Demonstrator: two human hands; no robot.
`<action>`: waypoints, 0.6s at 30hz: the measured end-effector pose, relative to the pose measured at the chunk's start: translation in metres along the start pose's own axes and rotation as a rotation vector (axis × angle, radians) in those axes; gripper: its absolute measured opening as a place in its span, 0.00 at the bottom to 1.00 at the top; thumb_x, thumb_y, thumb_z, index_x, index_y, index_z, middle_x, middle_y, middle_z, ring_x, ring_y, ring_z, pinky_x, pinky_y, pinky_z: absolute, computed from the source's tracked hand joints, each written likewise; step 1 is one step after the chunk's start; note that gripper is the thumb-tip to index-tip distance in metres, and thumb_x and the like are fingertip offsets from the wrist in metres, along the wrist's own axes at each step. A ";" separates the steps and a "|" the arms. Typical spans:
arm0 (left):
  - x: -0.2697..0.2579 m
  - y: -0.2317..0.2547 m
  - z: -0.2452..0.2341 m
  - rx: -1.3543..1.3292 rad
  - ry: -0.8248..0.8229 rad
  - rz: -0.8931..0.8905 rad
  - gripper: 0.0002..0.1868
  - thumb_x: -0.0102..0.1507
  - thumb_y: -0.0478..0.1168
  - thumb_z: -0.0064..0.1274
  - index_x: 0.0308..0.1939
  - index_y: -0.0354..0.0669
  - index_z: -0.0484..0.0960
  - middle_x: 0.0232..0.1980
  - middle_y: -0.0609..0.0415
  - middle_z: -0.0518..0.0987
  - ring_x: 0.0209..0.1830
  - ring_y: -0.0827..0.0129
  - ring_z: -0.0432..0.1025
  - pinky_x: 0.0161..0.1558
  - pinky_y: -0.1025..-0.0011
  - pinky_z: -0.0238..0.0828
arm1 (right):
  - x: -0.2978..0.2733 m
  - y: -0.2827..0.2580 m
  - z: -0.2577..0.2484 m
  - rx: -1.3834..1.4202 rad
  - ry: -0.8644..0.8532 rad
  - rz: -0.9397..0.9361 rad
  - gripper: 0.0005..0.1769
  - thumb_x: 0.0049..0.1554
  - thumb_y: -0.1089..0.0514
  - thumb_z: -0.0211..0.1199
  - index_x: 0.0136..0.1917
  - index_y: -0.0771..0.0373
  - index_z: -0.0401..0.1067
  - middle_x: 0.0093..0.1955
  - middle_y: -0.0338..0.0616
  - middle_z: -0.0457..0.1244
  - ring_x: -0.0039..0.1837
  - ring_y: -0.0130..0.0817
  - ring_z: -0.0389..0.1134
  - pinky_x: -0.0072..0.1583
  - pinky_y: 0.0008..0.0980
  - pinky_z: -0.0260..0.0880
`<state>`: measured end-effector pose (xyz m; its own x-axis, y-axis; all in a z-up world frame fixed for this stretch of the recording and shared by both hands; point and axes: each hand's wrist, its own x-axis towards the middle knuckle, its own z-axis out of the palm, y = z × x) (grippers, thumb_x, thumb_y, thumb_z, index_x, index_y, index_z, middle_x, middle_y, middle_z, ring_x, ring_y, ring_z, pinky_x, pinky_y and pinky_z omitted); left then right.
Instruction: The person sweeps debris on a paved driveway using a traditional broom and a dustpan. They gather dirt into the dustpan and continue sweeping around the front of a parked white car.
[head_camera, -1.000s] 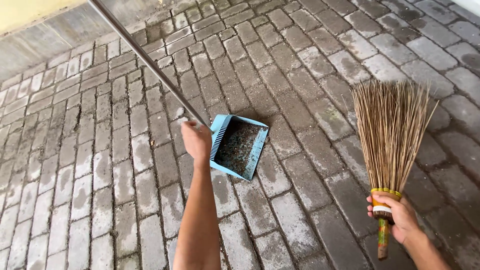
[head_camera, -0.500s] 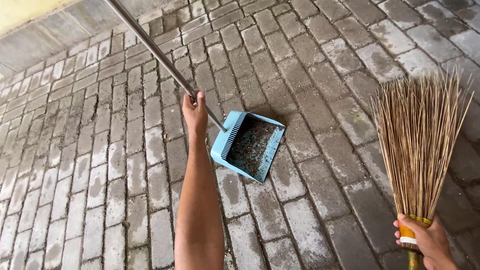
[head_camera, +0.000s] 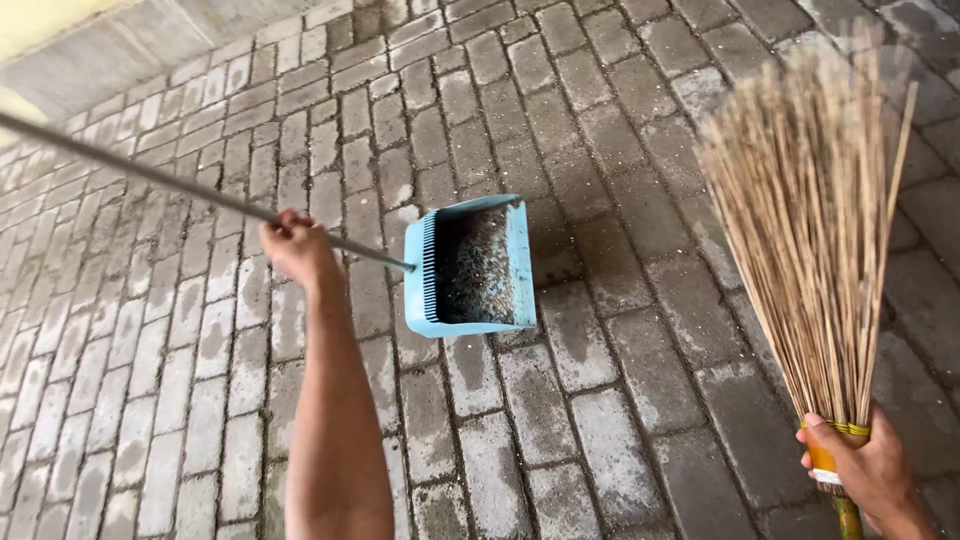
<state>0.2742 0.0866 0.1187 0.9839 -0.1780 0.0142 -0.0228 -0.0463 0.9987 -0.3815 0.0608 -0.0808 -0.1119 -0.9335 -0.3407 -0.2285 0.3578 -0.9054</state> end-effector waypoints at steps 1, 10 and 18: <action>0.007 0.004 -0.016 -0.102 0.062 -0.043 0.05 0.76 0.37 0.42 0.49 0.50 0.74 0.36 0.61 0.72 0.31 0.79 0.68 0.37 0.79 0.81 | 0.003 -0.004 0.001 -0.063 -0.054 0.013 0.18 0.64 0.66 0.62 0.64 0.76 0.63 0.43 0.75 0.68 0.33 0.63 0.66 0.35 0.57 0.69; 0.073 0.040 -0.168 -0.408 0.503 -0.078 0.13 0.75 0.36 0.37 0.36 0.52 0.70 0.32 0.60 0.70 0.28 0.78 0.65 0.34 0.77 0.75 | 0.031 0.010 0.033 -0.754 -0.469 -0.031 0.36 0.52 0.42 0.62 0.71 0.52 0.64 0.41 0.47 0.76 0.36 0.38 0.79 0.38 0.36 0.82; 0.106 0.072 -0.251 -0.504 0.702 -0.009 0.14 0.73 0.42 0.35 0.34 0.58 0.72 0.30 0.61 0.66 0.30 0.73 0.61 0.45 0.69 0.70 | 0.044 0.022 0.076 -1.360 -0.937 -0.535 0.37 0.60 0.25 0.52 0.77 0.34 0.51 0.29 0.28 0.61 0.33 0.28 0.66 0.41 0.33 0.66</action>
<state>0.4211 0.3114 0.2045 0.8693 0.4762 -0.1325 -0.0966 0.4266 0.8993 -0.3182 0.0255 -0.1354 0.6822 -0.4649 -0.5643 -0.6889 -0.6673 -0.2830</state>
